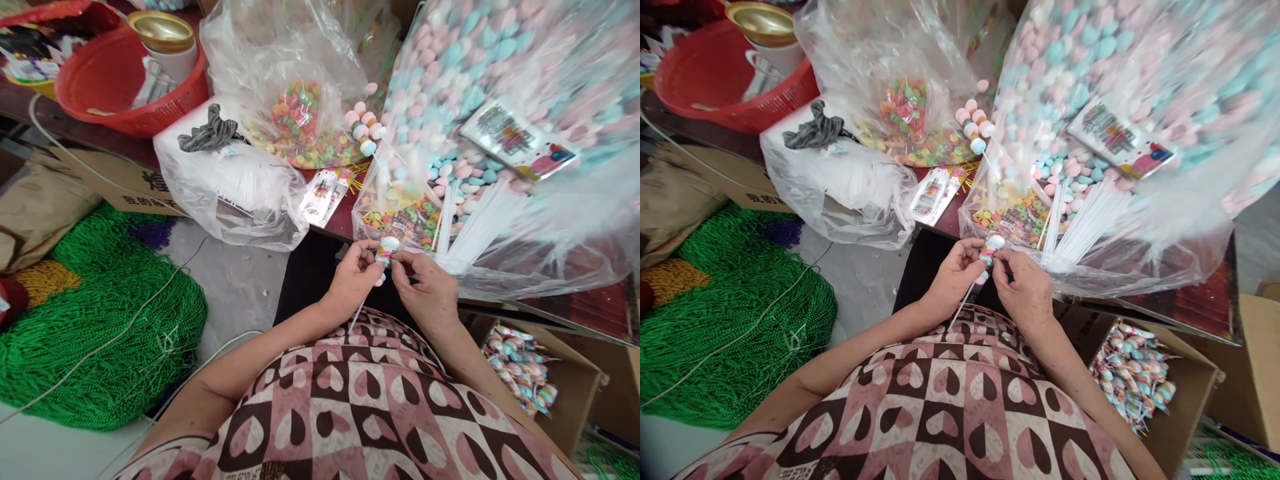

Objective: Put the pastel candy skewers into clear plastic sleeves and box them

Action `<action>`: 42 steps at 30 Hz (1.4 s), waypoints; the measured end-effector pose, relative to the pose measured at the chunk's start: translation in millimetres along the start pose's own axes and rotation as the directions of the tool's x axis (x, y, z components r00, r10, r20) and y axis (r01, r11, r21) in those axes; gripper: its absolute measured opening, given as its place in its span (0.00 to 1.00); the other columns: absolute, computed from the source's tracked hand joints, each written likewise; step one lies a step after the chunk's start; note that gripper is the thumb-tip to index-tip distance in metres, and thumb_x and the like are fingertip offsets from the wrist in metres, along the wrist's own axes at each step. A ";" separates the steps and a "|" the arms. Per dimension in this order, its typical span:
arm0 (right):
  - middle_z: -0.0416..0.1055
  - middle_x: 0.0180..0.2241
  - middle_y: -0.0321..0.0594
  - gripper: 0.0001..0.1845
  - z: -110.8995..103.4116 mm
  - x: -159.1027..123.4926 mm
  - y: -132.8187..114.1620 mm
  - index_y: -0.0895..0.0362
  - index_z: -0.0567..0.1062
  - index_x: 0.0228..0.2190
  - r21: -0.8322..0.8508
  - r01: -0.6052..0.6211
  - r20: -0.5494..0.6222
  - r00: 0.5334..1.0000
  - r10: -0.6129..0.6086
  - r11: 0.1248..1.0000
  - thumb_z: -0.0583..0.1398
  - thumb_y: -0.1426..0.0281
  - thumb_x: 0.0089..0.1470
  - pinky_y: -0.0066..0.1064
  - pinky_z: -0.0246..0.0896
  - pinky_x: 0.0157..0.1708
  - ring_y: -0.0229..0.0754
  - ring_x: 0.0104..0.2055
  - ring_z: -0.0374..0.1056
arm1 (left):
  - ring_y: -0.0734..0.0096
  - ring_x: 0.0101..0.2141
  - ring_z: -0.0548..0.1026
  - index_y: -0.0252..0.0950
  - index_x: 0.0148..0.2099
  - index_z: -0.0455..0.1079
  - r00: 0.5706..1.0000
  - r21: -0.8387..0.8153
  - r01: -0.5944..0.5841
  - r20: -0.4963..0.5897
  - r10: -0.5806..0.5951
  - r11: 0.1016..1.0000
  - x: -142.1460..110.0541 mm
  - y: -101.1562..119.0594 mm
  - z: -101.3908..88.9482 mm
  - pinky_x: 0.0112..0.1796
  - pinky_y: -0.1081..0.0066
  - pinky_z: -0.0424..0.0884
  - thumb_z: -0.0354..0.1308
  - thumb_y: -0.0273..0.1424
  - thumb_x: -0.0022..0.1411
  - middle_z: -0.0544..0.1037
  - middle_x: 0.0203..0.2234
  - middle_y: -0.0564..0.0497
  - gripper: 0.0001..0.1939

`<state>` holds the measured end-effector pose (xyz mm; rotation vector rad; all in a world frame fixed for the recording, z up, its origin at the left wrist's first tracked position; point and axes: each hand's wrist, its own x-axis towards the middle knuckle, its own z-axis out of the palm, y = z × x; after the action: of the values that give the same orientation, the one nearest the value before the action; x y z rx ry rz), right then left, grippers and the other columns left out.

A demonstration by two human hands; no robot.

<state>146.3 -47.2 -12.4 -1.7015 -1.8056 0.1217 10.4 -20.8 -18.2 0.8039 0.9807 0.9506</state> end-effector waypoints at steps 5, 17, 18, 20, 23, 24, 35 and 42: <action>0.79 0.29 0.40 0.10 -0.1 0.2 -1.8 0.56 0.78 0.37 0.025 -0.021 0.013 1.000 0.021 0.999 0.58 0.67 0.56 0.31 0.65 0.27 0.41 0.25 0.72 | 0.82 0.24 0.64 0.37 0.47 0.65 1.000 0.020 -0.018 0.014 0.018 1.000 0.6 -2.3 -1.5 0.28 0.76 0.62 0.60 0.30 0.54 0.65 0.28 0.59 0.17; 0.79 0.28 0.40 0.10 0.4 -0.9 -1.6 0.55 0.79 0.34 0.058 -0.054 0.006 0.999 0.054 0.997 0.57 0.67 0.57 0.32 0.67 0.28 0.42 0.26 0.73 | 0.81 0.26 0.67 0.37 0.47 0.67 0.998 -0.100 0.060 -0.022 -0.063 0.993 1.6 -1.5 -1.2 0.31 0.75 0.64 0.62 0.32 0.55 0.68 0.29 0.58 0.17; 0.78 0.28 0.39 0.10 0.9 -0.9 -1.6 0.54 0.79 0.34 0.062 -0.050 0.012 0.999 0.049 0.997 0.57 0.68 0.57 0.32 0.67 0.29 0.42 0.27 0.73 | 0.81 0.26 0.68 0.37 0.47 0.67 0.996 -0.139 0.082 -0.012 -0.085 0.987 2.1 -2.0 -0.7 0.31 0.75 0.65 0.62 0.33 0.55 0.69 0.29 0.57 0.17; 0.79 0.29 0.40 0.09 2.1 -1.2 -2.2 0.54 0.78 0.33 0.086 -0.040 0.037 0.999 0.037 0.996 0.57 0.68 0.57 0.33 0.68 0.31 0.42 0.28 0.73 | 0.80 0.27 0.68 0.36 0.46 0.67 0.994 -0.202 0.113 0.018 -0.112 0.973 3.2 -3.6 0.2 0.32 0.74 0.66 0.63 0.33 0.54 0.71 0.30 0.56 0.17; 0.78 0.30 0.40 0.09 3.3 -2.5 -3.6 0.54 0.78 0.33 0.177 -0.063 0.069 0.996 0.052 0.982 0.57 0.69 0.57 0.34 0.69 0.33 0.41 0.29 0.73 | 0.81 0.27 0.68 0.36 0.43 0.68 0.994 -0.223 0.105 0.018 -0.103 0.969 4.4 -5.8 0.7 0.30 0.75 0.67 0.65 0.31 0.51 0.72 0.31 0.56 0.16; 0.78 0.30 0.39 0.08 3.3 -3.2 -3.9 0.54 0.78 0.33 0.222 -0.095 0.083 0.993 0.078 0.971 0.57 0.69 0.57 0.34 0.69 0.33 0.41 0.30 0.73 | 0.81 0.27 0.68 0.36 0.42 0.68 0.996 -0.219 0.092 0.010 -0.092 0.971 4.4 -6.0 0.8 0.30 0.75 0.67 0.65 0.31 0.51 0.72 0.31 0.56 0.16; 0.79 0.30 0.41 0.13 -14.9 -0.4 -15.8 0.56 0.77 0.37 0.582 -0.479 0.359 0.876 0.321 0.657 0.60 0.59 0.57 0.36 0.73 0.35 0.43 0.31 0.75 | 0.76 0.33 0.75 0.38 0.40 0.68 0.992 -0.413 -0.113 -0.091 0.082 0.904 4.2 31.1 1.9 0.37 0.72 0.70 0.68 0.31 0.49 0.75 0.32 0.55 0.16; 0.76 0.28 0.38 0.16 3.6 8.9 -34.6 0.56 0.77 0.38 0.673 -0.486 0.477 0.861 0.176 0.557 0.63 0.58 0.54 0.33 0.70 0.30 0.40 0.28 0.71 | 0.75 0.39 0.74 0.40 0.45 0.70 0.991 -0.458 -0.131 -0.071 0.111 0.879 11.6 45.0 0.2 0.42 0.72 0.68 0.68 0.29 0.49 0.75 0.38 0.53 0.19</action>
<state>115.1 -43.1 4.9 -1.3618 -1.2712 1.2880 0.7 6.7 18.0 0.4437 0.7007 1.2554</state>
